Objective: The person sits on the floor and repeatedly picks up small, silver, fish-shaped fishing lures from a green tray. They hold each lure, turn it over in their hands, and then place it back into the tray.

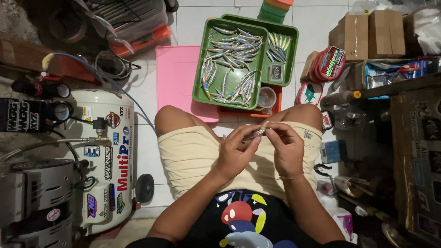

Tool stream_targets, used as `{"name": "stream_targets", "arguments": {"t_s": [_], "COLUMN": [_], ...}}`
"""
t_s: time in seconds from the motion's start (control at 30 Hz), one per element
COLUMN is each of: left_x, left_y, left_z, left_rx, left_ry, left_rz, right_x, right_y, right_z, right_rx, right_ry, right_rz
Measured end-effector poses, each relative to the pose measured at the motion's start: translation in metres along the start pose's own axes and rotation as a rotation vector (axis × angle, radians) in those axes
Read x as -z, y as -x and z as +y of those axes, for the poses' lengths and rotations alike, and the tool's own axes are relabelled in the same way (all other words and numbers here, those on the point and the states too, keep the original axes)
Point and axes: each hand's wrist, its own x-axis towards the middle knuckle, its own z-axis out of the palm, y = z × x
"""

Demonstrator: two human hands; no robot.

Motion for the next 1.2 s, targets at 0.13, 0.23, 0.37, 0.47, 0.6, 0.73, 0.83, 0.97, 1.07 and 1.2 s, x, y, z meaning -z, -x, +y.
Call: {"name": "stream_targets", "arguments": {"t_s": [0.13,0.23,0.37,0.47,0.6,0.73,0.83,0.97,1.07,1.2], "left_x": [-0.001,-0.004,-0.012,-0.009,-0.006,-0.004,-0.001,0.003,0.005,0.009], "left_y": [0.002,0.005,0.014,0.01,0.006,0.007,-0.001,-0.008,-0.009,-0.015], "left_z": [-0.002,-0.016,-0.043,-0.034,-0.015,-0.016,0.003,0.005,-0.001,-0.004], "left_rx": [0.047,0.099,0.338,0.396,0.305,-0.072,-0.279,-0.346,-0.355,-0.372], "left_ry": [0.028,0.083,0.347,0.44,0.397,0.084,-0.052,-0.122,-0.116,-0.11], "left_rz": [-0.005,-0.018,-0.035,-0.062,0.007,0.133,0.213,0.27,0.284,0.297], "right_x": [0.0,-0.004,-0.016,-0.021,-0.025,-0.026,-0.033,-0.044,-0.049,-0.053], "right_y": [-0.001,0.001,0.008,0.008,0.005,0.005,0.007,0.006,0.006,0.006], "right_z": [0.005,-0.006,-0.031,-0.041,-0.047,-0.042,-0.048,-0.061,-0.063,-0.064], "right_rx": [-0.015,0.068,0.292,0.369,0.433,0.4,0.444,0.501,0.519,0.516], "right_ry": [-0.065,0.035,0.17,0.223,0.292,0.277,0.268,0.301,0.296,0.27], "right_rz": [-0.009,-0.032,-0.129,-0.154,-0.165,-0.135,-0.11,-0.087,-0.089,-0.114]}}
